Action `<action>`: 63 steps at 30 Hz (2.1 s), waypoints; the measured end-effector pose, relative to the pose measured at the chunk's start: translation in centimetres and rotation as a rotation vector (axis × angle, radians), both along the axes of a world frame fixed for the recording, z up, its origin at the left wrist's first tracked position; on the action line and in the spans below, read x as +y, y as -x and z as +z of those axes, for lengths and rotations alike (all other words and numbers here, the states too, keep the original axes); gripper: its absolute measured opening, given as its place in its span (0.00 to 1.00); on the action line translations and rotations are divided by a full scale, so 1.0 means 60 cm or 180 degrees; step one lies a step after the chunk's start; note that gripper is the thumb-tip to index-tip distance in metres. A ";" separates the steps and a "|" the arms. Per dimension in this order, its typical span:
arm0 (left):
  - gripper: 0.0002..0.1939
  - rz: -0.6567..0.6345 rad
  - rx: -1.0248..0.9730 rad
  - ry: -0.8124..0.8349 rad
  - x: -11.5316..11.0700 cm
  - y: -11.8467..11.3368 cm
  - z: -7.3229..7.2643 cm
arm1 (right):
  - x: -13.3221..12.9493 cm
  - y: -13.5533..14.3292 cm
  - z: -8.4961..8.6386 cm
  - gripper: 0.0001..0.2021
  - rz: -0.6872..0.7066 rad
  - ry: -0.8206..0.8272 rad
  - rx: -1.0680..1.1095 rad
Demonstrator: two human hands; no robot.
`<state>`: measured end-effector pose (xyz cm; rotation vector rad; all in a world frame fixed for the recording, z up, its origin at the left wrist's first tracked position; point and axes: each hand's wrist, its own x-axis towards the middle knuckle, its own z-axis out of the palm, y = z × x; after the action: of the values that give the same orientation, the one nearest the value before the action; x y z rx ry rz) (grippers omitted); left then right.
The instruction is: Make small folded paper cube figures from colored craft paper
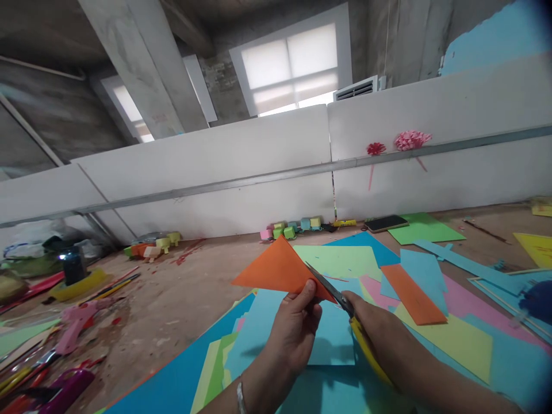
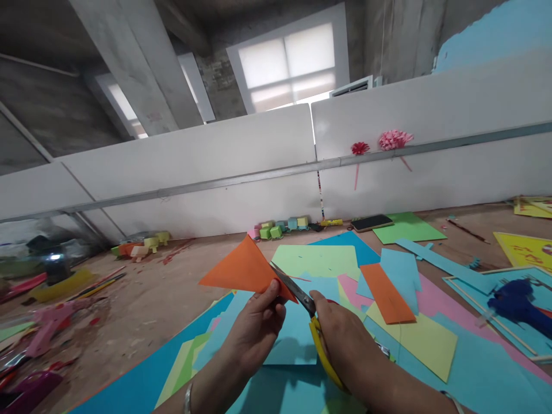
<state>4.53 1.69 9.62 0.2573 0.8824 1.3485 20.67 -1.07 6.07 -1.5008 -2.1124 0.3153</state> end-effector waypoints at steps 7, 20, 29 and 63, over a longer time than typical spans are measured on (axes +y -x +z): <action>0.09 0.0056 0.0012 0.0078 0.005 0.001 0.001 | 0.001 0.001 0.004 0.24 0.0040 0.0458 0.0177; 0.07 0.0083 0.0028 0.0074 0.001 -0.001 -0.007 | 0.000 0.000 0.001 0.27 -0.0030 0.0489 0.0307; 0.07 0.0068 0.0113 0.0156 -0.001 -0.010 -0.005 | 0.002 -0.003 0.001 0.29 -0.0034 0.0563 0.0305; 0.07 -0.0315 -0.0061 0.0249 -0.016 -0.014 -0.002 | -0.004 0.005 -0.011 0.13 -0.0001 -0.0405 -0.0513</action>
<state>5.34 0.76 9.49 0.2242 0.8931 1.2204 20.39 -1.34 5.40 -1.4959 -2.2113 0.0596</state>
